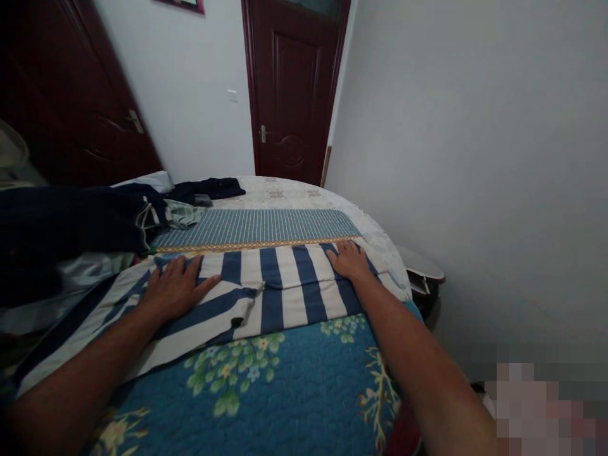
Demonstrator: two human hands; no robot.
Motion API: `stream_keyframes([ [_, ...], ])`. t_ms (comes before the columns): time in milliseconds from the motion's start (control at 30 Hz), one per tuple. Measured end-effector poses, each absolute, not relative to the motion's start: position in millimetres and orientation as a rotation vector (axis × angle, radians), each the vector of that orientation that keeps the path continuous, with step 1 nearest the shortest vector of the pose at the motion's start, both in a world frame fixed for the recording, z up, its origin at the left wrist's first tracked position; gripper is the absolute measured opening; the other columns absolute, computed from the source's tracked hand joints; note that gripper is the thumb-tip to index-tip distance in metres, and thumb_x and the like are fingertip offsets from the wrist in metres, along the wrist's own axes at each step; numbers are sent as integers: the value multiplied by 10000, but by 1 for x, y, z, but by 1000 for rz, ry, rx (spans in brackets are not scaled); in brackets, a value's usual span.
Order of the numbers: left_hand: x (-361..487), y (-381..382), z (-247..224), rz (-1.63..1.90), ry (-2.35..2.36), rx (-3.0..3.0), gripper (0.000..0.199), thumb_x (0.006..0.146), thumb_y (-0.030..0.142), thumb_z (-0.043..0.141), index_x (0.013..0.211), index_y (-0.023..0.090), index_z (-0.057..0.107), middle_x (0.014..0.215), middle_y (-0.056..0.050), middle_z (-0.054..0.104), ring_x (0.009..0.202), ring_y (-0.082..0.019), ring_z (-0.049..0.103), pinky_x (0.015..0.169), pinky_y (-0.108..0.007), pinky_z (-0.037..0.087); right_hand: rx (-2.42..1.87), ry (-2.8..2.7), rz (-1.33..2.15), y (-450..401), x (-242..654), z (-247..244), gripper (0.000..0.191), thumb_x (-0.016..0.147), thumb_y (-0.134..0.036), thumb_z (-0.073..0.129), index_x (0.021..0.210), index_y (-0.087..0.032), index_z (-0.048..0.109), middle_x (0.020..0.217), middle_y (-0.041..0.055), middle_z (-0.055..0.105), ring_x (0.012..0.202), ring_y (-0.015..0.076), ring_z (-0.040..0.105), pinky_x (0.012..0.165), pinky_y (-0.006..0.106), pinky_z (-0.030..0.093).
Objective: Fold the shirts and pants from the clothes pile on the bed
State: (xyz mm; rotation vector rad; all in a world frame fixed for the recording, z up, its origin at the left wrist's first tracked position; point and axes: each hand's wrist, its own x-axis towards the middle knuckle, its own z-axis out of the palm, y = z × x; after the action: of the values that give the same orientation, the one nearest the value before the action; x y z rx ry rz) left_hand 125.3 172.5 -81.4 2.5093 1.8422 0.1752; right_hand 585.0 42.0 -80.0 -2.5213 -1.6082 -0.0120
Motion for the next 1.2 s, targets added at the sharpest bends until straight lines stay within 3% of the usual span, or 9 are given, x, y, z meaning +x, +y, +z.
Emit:
stream_keyframes([
  [233, 125, 161, -69, 233, 1811, 2451, 978, 925, 813, 449, 1651, 159, 397, 1725, -263, 324, 1604, -457, 271, 1275, -636, 189, -2616, -1296, -147, 35, 611, -85, 691, 1072, -587, 303, 1560, -146, 513, 1631, 244, 452, 1501, 401, 409, 1201, 710, 260],
  [400, 105, 155, -51, 465, 1515, 2403, 590, 956, 478, 618, 1487, 222, 610, 1629, -143, 530, 1528, -328, 454, 1243, -450, 369, -2526, -1163, -354, 22, 602, -86, 608, 1055, -478, 324, 1389, -93, 657, 1393, 286, 630, 1326, 424, 549, 1126, 761, 295],
  [467, 91, 149, -43, 628, 1363, 2358, 473, 969, 392, 601, 1416, 257, 677, 1545, -84, 627, 1446, -280, 556, 1185, -379, 449, -2427, -1202, -484, 15, 595, -84, 564, 1057, -425, 331, 1355, -85, 668, 1389, 288, 632, 1329, 417, 539, 1133, 752, 291],
  [567, 79, 137, -33, 826, 1257, 2302, 407, 1013, 363, 530, 1362, 270, 716, 1407, -53, 725, 1307, -242, 663, 1133, -362, 500, -2277, -1356, -571, 11, 569, -79, 530, 1065, -384, 343, 1386, -83, 638, 1451, 276, 603, 1384, 398, 502, 1175, 706, 273],
  [667, 84, 124, -29, 869, 1193, 2332, 424, 1048, 348, 458, 1377, 243, 702, 1409, -70, 722, 1338, -228, 643, 1182, -368, 459, -2154, -1643, -502, 14, 517, -75, 541, 1070, -371, 348, 1466, -81, 577, 1537, 258, 549, 1467, 374, 441, 1213, 623, 283],
  [767, 100, 109, -37, 666, 1116, 2481, 504, 1059, 406, 454, 1505, 226, 604, 1548, -101, 621, 1473, -245, 530, 1245, -382, 380, -2003, -1912, -325, 17, 452, -73, 574, 1082, -396, 350, 1552, -108, 512, 1640, 217, 464, 1545, 338, 363, 1263, 554, 258],
  [900, 117, 91, -56, 340, 1203, 2651, 655, 1042, 547, 485, 1625, 249, 475, 1710, -145, 419, 1623, -352, 286, 1306, -530, 220, -1903, -2120, -48, 15, 396, -76, 652, 1098, -521, 342, 1635, -158, 415, 1726, 160, 351, 1593, 337, 297, 1285, 579, 224],
  [1033, 118, 85, -64, 284, 1324, 2671, 713, 1040, 632, 433, 1653, 268, 436, 1750, -167, 330, 1634, -402, 235, 1297, -608, 156, -2026, -2119, 57, 10, 397, -77, 719, 1099, -617, 286, 1660, -177, 380, 1750, 144, 304, 1618, 339, 248, 1290, 614, 191],
  [1200, 109, 87, -69, 263, 1485, 2702, 780, 1022, 703, 395, 1670, 270, 405, 1764, -167, 297, 1633, -397, 239, 1292, -611, 157, -2245, -1987, 47, 6, 440, -79, 722, 1103, -617, 242, 1681, -200, 353, 1772, 116, 254, 1635, 326, 197, 1300, 614, 159],
])
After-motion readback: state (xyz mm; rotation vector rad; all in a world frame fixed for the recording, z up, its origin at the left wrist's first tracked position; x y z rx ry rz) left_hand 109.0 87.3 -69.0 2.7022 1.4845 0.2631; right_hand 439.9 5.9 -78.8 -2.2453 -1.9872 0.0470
